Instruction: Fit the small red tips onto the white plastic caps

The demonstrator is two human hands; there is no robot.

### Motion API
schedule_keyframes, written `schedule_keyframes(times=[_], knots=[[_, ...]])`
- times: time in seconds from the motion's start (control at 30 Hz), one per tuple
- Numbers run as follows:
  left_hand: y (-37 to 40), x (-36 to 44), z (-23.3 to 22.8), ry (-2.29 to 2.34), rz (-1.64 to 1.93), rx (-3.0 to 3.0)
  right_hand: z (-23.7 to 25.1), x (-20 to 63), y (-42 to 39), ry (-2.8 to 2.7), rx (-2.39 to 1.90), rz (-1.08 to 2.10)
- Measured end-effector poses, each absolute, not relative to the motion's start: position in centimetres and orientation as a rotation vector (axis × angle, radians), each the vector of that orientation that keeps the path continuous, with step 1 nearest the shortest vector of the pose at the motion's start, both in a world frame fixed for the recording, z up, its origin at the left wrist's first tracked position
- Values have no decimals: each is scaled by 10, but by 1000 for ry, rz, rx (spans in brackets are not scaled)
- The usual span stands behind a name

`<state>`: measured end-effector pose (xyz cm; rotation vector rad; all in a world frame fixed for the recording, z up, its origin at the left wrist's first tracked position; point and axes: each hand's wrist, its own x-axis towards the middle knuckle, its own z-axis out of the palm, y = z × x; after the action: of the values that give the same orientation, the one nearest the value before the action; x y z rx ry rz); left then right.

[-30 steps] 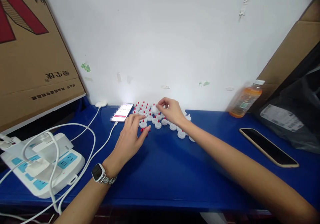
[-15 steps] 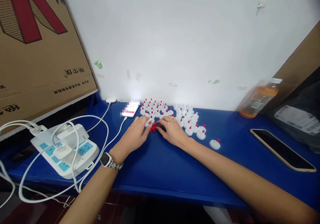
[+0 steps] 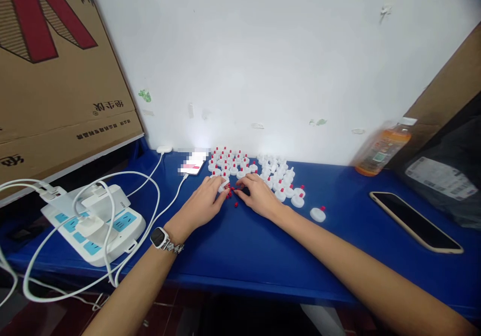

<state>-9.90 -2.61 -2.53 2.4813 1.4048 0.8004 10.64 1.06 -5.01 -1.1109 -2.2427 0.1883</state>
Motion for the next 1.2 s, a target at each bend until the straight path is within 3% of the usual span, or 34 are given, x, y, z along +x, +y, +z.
schedule_keyframes(times=[0.27, 0.57, 1.2], knots=[[-26, -96, -28, 1352, 766, 2502, -46, 115, 8, -2148, -1083, 295], [-33, -82, -26, 1342, 729, 2564, -38, 96, -3, -1413, -904, 1018], [-36, -81, -26, 1185, 887, 2503, -19, 96, -7, -1503, -801, 1113]])
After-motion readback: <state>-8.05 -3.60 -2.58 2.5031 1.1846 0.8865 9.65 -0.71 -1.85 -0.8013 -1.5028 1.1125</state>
